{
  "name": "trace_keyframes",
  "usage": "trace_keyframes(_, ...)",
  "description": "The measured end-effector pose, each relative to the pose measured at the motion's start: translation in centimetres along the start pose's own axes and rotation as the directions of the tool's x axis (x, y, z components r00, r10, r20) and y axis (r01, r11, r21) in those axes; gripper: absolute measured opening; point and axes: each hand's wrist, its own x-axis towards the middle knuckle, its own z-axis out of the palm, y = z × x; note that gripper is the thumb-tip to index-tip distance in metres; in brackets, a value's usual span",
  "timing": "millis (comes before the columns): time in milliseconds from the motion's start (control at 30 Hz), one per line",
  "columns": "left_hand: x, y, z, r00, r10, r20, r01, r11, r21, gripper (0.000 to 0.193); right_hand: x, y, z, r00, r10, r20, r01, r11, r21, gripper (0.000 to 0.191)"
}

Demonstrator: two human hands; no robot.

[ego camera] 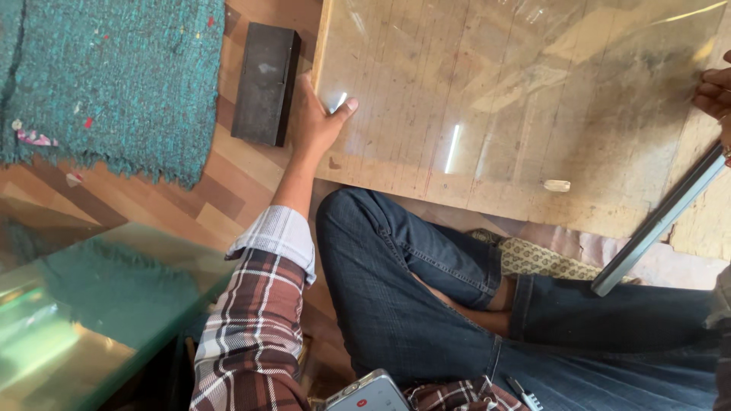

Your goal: The person sits on the floor and uses a metal ruler and a utility knife to score and snap a sheet of glass. They repeatedly measure, score, and break off strips, placing finished pieces aside.

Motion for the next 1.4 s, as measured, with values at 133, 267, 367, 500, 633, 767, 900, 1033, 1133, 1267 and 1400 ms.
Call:
trace_keyframes(133, 0.0, 0.3, -0.5, 0.999, 0.033, -0.041, -0.032, 0.999, 0.03, 0.085, -0.2, -0.4, 0.2, 1.0, 0.014, 0.008, -0.014, 1.0, 0.009, 0.055)
trace_keyframes(267, 0.1, -0.2, -0.2, 0.998, 0.045, -0.042, -0.045, 0.999, -0.004, 0.086, 0.4, -1.2, -0.2, 0.999, 0.025, 0.023, -0.026, 0.999, 0.039, 0.056)
trace_keyframes(367, 0.5, 0.3, 0.3, 0.981, 0.187, -0.06, -0.172, 0.966, 0.195, 0.099, 1.5, -1.5, -1.9, 0.996, 0.041, 0.077, -0.049, 0.994, 0.099, 0.057)
trace_keyframes(500, 0.2, 2.6, 1.1, 0.99, 0.051, 0.13, -0.087, 0.955, 0.285, 0.081, -0.3, -1.0, -4.7, 0.985, -0.095, 0.142, 0.058, 0.967, 0.246, 0.045)
trace_keyframes(633, -3.0, 6.5, 2.2, 0.929, 0.367, 0.042, -0.341, 0.81, 0.477, 0.086, -9.5, 1.2, -6.5, 0.936, -0.313, 0.163, 0.347, 0.734, -0.584, 0.058)
trace_keyframes(767, -3.7, 10.1, 7.7, 0.748, 0.609, 0.264, -0.653, 0.747, 0.126, 0.057, -20.2, 1.5, -5.0, 0.938, -0.315, 0.147, 0.288, 0.469, -0.835, 0.069)
trace_keyframes(900, -3.1, 12.1, 12.4, 0.574, 0.754, 0.319, -0.804, 0.593, 0.043, 0.057, -24.3, 2.6, -3.1, 0.997, -0.037, 0.073, 0.082, 0.496, -0.865, 0.088)
trace_keyframes(1033, -2.8, 12.1, 13.5, 0.649, 0.682, 0.338, -0.743, 0.664, 0.085, 0.056, -23.9, 3.6, -2.8, 0.994, -0.092, 0.066, 0.103, 0.49, -0.866, 0.092)
trace_keyframes(1133, -2.7, 11.3, 13.1, 0.665, 0.668, 0.335, -0.739, 0.652, 0.169, 0.056, -23.9, 2.9, -3.2, 0.985, -0.171, 0.016, 0.116, 0.591, -0.799, 0.089)
trace_keyframes(1267, -2.4, 10.4, 13.3, 0.661, 0.673, 0.332, -0.743, 0.649, 0.163, 0.056, -25.1, -0.5, -2.2, 0.993, -0.112, -0.045, 0.066, 0.814, -0.577, 0.08)
trace_keyframes(1400, -2.3, 10.5, 13.6, 0.671, 0.656, 0.346, -0.734, 0.653, 0.186, 0.056, -26.4, -4.4, 1.4, 0.969, -0.241, 0.049, 0.238, 0.87, -0.432, 0.076)
